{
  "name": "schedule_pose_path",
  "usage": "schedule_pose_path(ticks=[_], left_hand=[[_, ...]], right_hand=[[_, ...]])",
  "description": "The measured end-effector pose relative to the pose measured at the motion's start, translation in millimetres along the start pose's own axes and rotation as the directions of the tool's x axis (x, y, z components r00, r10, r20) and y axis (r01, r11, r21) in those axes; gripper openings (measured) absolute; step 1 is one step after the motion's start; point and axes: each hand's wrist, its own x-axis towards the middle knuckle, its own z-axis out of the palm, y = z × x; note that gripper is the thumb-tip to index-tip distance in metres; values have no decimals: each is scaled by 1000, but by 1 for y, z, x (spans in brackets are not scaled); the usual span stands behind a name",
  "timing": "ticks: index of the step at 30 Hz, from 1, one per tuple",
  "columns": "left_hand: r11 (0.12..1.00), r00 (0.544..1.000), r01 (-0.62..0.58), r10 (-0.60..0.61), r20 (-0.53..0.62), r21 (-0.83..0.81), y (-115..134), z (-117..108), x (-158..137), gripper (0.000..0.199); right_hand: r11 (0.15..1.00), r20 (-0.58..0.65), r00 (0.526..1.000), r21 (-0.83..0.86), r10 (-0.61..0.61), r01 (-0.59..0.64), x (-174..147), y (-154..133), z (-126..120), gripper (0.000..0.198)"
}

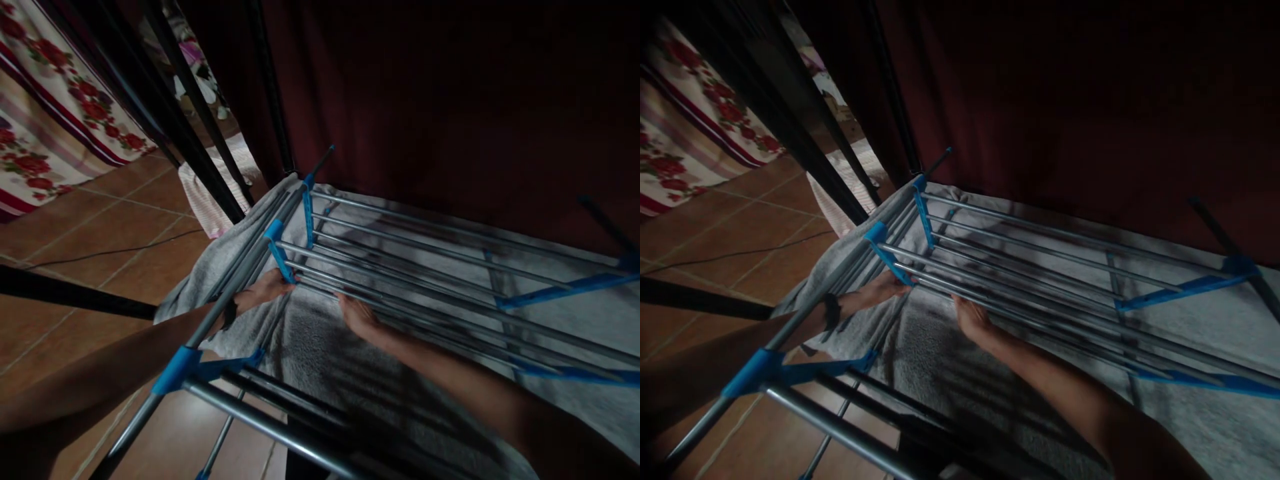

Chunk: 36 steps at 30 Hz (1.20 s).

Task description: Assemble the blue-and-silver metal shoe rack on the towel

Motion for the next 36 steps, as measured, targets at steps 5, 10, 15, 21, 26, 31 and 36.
schedule_pose_path(ticks=[5, 10, 15, 21, 26, 31, 36], left_hand=[[996, 997, 74, -74, -2, -52, 5, 1, 0, 30], [990, 993, 100, -93, 76, -100, 4, 5, 3, 39], [997, 996, 68, -67, 61, -18, -1, 10, 3, 35], [999, 997, 44, -46, 57, 31, -8, 13, 10, 33], [998, 998, -3, 0, 62, 57, -8, 13, 11, 36], [997, 996, -15, 8, 84, 82, -7, 13, 13, 41], [996, 998, 19, -24, 57, 88, -9, 15, 12, 46]], right_hand=[[997, 3, 997, 25, -78, 78, -3, 13, 4, 51], [996, 23, 997, 40, -80, 79, -5, 22, 4, 48], [991, 2, 995, 94, -96, 95, -6, 28, 8, 45], [990, 6, 997, 118, -77, 75, -6, 29, 9, 46], [990, 45, 996, 122, -78, 72, -6, 29, 6, 44], [991, 43, 997, 117, -67, 61, -7, 28, 3, 43], [992, 51, 997, 115, -52, 45, -9, 27, 1, 43]])
